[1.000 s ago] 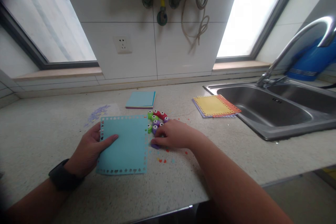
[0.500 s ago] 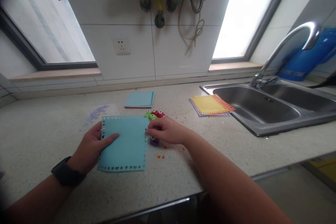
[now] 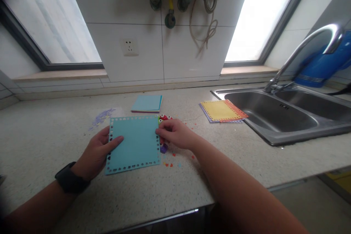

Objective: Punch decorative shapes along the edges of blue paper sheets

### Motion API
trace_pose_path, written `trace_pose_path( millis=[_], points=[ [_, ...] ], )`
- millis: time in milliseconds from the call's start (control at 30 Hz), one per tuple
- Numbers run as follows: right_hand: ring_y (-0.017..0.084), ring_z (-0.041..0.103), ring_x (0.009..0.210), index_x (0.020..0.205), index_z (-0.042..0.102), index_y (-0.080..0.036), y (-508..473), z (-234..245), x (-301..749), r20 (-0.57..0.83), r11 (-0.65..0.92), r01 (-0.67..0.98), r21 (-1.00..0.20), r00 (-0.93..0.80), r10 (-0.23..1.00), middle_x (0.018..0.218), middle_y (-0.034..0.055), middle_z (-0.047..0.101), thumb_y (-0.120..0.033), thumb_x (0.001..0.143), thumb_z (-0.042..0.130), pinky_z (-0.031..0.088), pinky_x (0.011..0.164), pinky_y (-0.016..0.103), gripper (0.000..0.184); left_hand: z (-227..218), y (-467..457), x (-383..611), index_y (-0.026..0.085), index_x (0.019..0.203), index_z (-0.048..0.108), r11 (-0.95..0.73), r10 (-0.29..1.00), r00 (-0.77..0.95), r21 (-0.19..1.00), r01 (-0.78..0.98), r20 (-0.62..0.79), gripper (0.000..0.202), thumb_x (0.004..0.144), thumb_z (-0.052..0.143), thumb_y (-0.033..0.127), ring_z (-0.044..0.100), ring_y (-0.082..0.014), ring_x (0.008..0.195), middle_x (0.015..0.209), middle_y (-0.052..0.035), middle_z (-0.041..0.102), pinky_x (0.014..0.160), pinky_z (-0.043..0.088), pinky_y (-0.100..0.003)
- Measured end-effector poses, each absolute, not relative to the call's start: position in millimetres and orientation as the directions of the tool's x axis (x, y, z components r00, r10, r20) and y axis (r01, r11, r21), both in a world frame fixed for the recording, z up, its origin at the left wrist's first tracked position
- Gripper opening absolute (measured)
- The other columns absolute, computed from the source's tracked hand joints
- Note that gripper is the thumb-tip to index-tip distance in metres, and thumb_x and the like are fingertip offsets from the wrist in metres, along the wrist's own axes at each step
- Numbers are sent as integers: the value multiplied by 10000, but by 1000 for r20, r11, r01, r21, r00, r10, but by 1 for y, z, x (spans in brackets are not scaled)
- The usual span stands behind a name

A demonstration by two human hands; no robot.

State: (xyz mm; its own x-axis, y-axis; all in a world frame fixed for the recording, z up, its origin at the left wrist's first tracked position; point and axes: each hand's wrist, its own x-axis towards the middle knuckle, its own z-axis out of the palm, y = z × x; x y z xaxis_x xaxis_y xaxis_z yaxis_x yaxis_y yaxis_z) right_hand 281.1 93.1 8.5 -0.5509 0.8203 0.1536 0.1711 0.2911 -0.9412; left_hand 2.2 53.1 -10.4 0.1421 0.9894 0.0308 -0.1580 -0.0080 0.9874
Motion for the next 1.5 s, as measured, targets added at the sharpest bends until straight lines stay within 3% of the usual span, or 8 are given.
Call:
trace_pose_path(
  millis=[100, 300, 700, 1133, 1500],
  points=[
    [80, 508, 522, 688, 572, -169, 93, 11, 280, 132, 211, 105, -972, -497, 858, 632, 3, 625, -429, 899, 634, 385, 489, 225, 341, -10, 53, 3, 184, 1247, 571, 33, 986, 167, 984, -173, -3, 477, 834, 758, 333, 757, -235, 806, 1101, -104, 762, 681, 624, -333],
    [77, 525, 530, 699, 569, -169, 93, 13, 281, 111, 156, 58, -986, -463, 879, 636, -3, 615, -461, 870, 660, 405, 483, 217, 350, -11, 52, 1, 171, 1287, 567, 43, 975, 224, 988, -149, -9, 494, 852, 744, 326, 755, -219, 829, 1125, -104, 756, 695, 612, -301],
    [81, 515, 537, 701, 569, -165, 98, 7, 284, 146, 208, 71, -975, -499, 854, 644, 5, 611, -458, 928, 575, 383, 496, 227, 370, -12, 54, 1, 141, 1198, 634, 82, 981, 187, 986, -147, -54, 433, 832, 768, 329, 730, -160, 695, 1007, -80, 786, 633, 612, -261],
    [90, 494, 508, 760, 578, -178, 101, 9, 286, 228, 266, 26, -964, -438, 870, 599, -15, 590, -402, 935, 570, 366, 471, 232, 285, -12, 54, 2, 143, 1204, 642, 73, 983, 179, 988, -135, -48, 438, 830, 769, 331, 758, -199, 762, 1015, -83, 787, 663, 624, -280],
    [87, 498, 521, 729, 577, -177, 99, 11, 287, 192, 246, 62, -967, -455, 869, 608, -13, 587, -407, 912, 593, 390, 492, 239, 294, -10, 53, 2, 144, 1204, 662, 53, 987, 156, 994, -92, -38, 476, 804, 779, 372, 761, -239, 765, 1026, -108, 785, 662, 634, -337]
  ],
)
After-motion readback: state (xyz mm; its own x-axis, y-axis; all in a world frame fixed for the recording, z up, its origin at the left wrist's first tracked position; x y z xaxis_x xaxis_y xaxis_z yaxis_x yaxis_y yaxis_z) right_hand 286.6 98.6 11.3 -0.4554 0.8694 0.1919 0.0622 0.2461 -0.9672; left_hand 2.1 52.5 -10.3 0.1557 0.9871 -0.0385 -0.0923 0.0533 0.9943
